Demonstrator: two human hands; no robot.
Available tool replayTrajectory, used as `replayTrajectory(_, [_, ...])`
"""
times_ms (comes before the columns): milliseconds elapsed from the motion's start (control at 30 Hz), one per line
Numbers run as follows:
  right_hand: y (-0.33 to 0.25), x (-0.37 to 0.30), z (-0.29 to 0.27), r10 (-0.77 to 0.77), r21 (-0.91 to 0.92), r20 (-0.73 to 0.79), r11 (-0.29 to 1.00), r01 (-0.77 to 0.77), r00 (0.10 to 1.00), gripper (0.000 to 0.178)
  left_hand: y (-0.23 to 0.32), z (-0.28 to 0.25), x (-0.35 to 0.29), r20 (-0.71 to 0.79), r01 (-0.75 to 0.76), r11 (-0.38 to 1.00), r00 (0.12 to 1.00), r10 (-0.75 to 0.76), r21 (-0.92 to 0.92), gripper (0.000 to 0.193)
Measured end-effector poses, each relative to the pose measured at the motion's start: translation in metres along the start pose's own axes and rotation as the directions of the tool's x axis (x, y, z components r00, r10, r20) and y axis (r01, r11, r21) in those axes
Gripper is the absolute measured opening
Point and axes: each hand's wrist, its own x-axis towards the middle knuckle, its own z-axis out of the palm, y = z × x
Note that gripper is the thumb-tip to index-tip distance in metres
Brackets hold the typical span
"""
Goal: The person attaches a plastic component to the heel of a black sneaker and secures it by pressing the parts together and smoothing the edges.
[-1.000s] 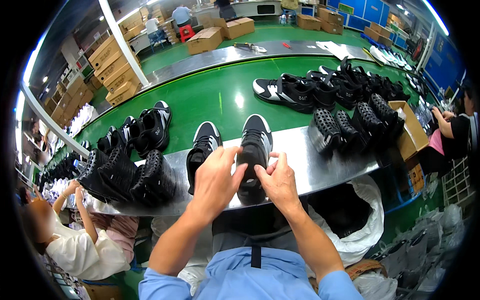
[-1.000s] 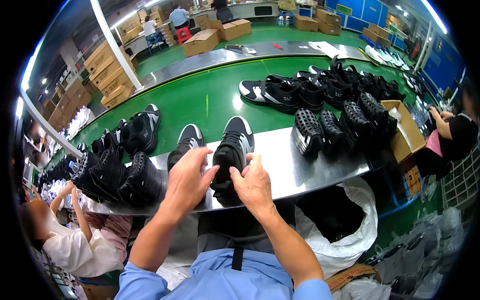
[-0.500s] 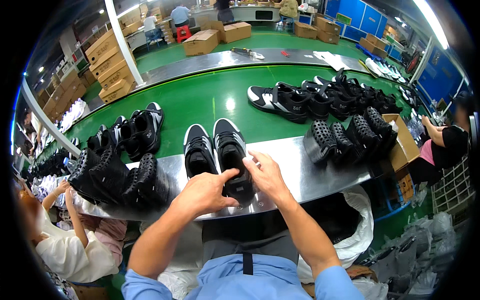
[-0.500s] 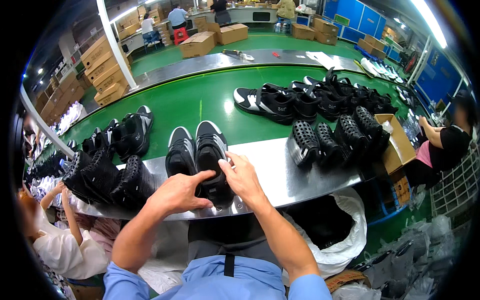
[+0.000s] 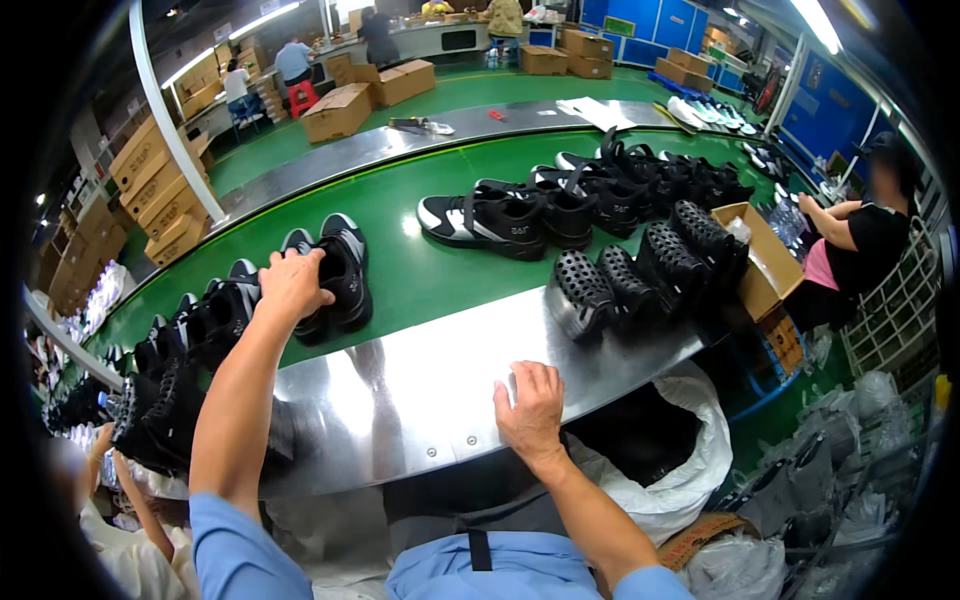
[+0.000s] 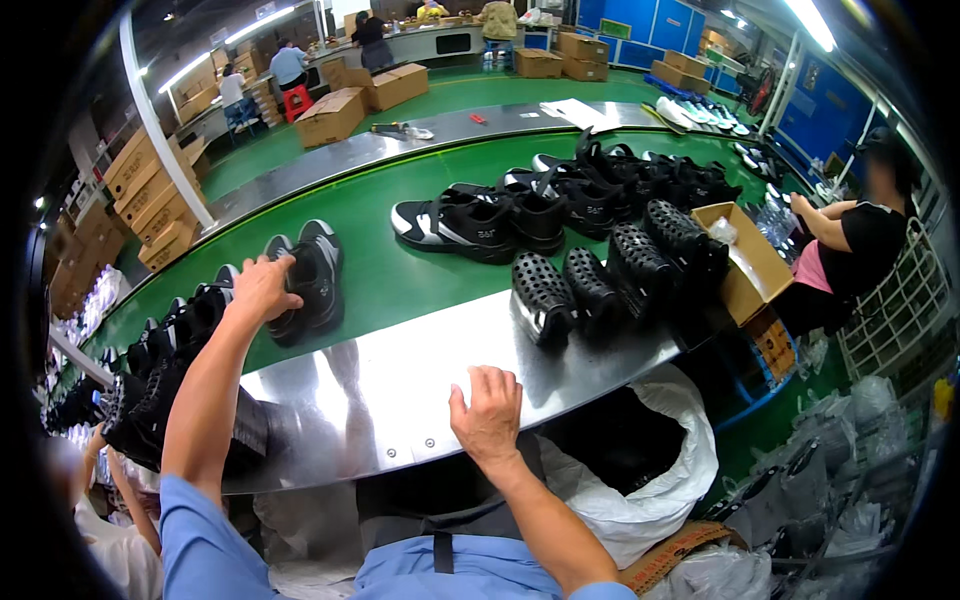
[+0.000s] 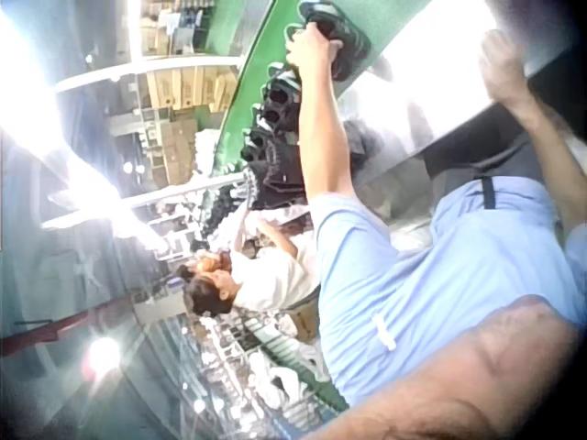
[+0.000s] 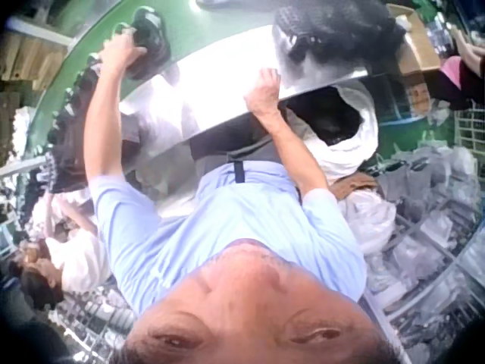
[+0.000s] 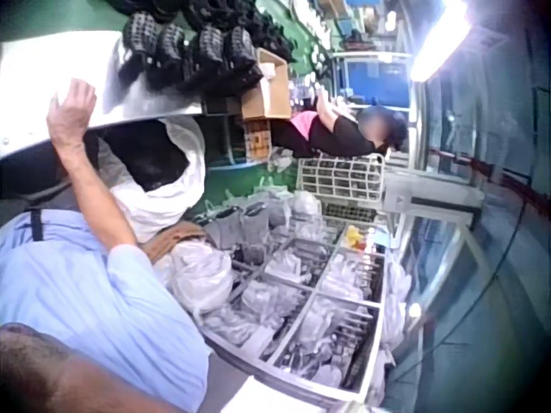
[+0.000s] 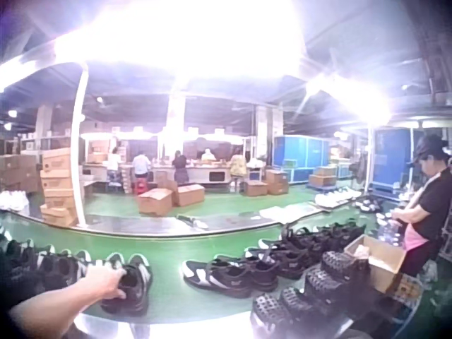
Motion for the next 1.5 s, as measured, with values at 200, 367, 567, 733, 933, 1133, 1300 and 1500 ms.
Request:
replayTrajectory(200, [-0.06, 0.108, -0.025, -0.133, 0.067, 0.235, 0.99, 0.121, 0.963, 0.055, 0.07, 0.085, -0.095, -0.366, -0.351, 0.829, 0.91, 0.193, -0.436, 0.038])
replayTrajectory(367, [-0.003, 0.3, -0.009, 0.166, -0.486, 0.51, 0.865, 0.123, 0.844, 0.062, 0.102, 0.109, -0.136, -0.347, -0.256, 0.794, 0.936, 0.061, -0.551, 0.034])
replayTrajectory(567, [0.108, 0.375, 0.04, 0.497, -0.633, 0.6, 0.774, -0.008, 0.627, 0.074, 0.103, 0.112, -0.136, -0.301, -0.203, 0.766, 0.954, 0.013, -0.609, 0.031])
replayTrajectory(733, [0.09, 0.37, 0.07, 0.333, -0.479, 0.788, 0.859, 0.178, 0.518, 0.056, 0.096, 0.111, -0.14, -0.287, -0.172, 0.758, 0.958, -0.021, -0.629, 0.03])
replayTrajectory(933, [0.02, 0.343, 0.078, 0.171, -0.449, 0.749, 0.842, 0.299, 0.641, 0.057, 0.098, 0.112, -0.138, -0.369, -0.25, 0.745, 0.929, 0.005, -0.619, 0.038])
replayTrajectory(1133, [-0.103, 0.206, 0.006, 0.02, -0.309, 0.609, 0.927, 0.214, 0.793, 0.034, 0.088, 0.099, -0.149, -0.406, -0.295, 0.579, 0.911, -0.068, -0.76, 0.06])
replayTrajectory(1300, [-0.144, 0.095, -0.048, -0.186, 0.023, 0.674, 0.972, 0.232, 0.715, 0.038, 0.099, 0.056, -0.162, -0.443, -0.366, 0.45, 0.893, -0.074, -0.814, 0.083])
replayTrajectory(1500, [-0.094, 0.04, -0.128, -0.074, 0.034, 0.457, 0.997, 0.066, 0.886, 0.07, 0.063, 0.027, -0.191, -0.381, -0.252, 0.613, 0.92, -0.088, -0.749, 0.024])
